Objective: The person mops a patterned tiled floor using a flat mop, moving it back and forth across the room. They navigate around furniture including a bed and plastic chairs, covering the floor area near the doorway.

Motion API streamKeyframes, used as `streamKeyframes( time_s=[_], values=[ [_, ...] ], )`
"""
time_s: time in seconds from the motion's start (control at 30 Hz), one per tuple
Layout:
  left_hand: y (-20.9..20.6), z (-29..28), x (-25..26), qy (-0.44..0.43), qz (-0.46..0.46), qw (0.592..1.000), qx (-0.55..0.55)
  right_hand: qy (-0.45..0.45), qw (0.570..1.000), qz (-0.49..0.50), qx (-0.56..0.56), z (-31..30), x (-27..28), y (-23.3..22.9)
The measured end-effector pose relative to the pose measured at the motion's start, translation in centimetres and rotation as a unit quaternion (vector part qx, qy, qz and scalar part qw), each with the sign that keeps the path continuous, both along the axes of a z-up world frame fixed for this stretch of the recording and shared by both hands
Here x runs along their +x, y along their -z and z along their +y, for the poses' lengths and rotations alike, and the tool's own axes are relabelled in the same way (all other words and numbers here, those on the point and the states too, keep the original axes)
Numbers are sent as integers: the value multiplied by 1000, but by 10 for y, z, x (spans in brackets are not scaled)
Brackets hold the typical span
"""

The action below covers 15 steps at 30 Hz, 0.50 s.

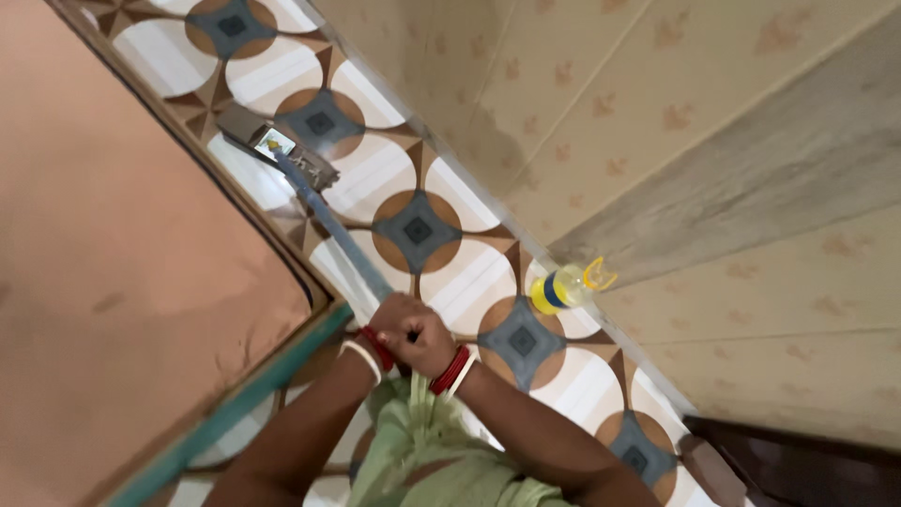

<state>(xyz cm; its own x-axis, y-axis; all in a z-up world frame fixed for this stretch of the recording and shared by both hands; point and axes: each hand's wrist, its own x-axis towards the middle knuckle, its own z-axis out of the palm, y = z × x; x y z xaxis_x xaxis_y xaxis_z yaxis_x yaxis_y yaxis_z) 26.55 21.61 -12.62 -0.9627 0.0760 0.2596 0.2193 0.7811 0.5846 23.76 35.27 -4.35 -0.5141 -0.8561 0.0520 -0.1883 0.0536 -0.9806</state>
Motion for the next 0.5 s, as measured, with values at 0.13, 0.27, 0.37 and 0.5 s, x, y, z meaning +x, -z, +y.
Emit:
streamKeyframes(
  time_s=[0.13, 0.27, 0.37, 0.5],
  values=[
    [-52, 53, 17, -63, -51, 993, 91, -44, 993, 32, -105, 43, 0, -43],
    [-112, 118, 52, -24, 8, 987, 159, -2, 999, -40, 13, 105, 34, -51],
    [-148, 153, 86, 17, 70, 984, 166, 40, 988, -112, -101, 164, 54, -46],
    [-179, 170, 116, 39, 146, 979, 134, 315, 909, -243, -122, 218, 65, 15]
  ],
)
